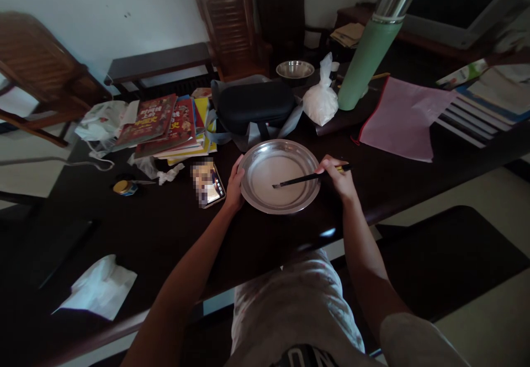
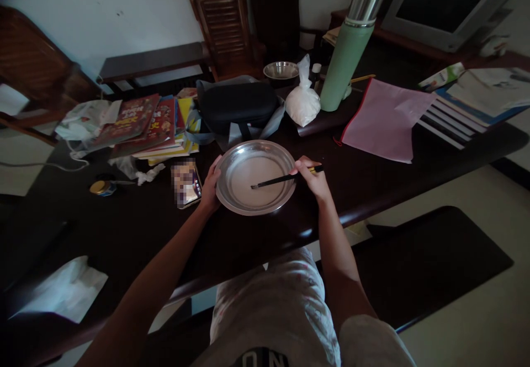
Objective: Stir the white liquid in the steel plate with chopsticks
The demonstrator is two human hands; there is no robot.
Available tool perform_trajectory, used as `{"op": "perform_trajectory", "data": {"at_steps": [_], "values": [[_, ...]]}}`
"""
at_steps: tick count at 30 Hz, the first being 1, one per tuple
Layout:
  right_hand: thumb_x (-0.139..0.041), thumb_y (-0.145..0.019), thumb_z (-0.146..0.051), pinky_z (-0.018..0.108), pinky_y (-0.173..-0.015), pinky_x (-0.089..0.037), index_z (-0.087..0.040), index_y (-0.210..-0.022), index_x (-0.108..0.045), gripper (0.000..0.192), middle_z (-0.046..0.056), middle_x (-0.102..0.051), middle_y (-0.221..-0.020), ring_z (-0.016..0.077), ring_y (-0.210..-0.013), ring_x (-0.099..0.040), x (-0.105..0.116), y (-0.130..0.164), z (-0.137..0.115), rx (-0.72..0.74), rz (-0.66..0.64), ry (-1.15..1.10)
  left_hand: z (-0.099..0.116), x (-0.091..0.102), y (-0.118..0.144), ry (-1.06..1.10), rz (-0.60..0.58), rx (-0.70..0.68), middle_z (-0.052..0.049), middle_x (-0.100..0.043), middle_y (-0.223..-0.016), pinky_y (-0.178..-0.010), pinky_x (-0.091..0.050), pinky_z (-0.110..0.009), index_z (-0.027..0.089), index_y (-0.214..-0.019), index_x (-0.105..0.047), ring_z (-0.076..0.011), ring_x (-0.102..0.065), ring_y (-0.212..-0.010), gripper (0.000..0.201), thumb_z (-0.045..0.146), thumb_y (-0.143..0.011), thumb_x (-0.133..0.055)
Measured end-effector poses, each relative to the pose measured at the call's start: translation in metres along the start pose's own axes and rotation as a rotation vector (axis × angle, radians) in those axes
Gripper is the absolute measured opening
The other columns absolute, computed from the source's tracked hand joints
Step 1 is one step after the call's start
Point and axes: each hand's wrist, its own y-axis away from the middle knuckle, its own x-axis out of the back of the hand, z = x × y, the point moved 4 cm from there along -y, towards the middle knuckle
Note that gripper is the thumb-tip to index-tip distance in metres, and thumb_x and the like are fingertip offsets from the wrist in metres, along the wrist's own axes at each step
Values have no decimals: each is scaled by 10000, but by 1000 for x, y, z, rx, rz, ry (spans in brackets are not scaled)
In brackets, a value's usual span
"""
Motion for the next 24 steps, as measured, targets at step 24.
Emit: {"op": "perform_trajectory", "data": {"at_steps": [24], "values": [[-744,-882,-831,423,-796,-552,-291,-597,-749,610,24,-732,-671,229,-723,-687,4,1,-1,43,79,10,0,-1,0,13,-6,-8,-102,-707,-1590,-1284,-495,-575,319,-1423,-715,-433,-562,-1575,705,666,-829,-870]]}}
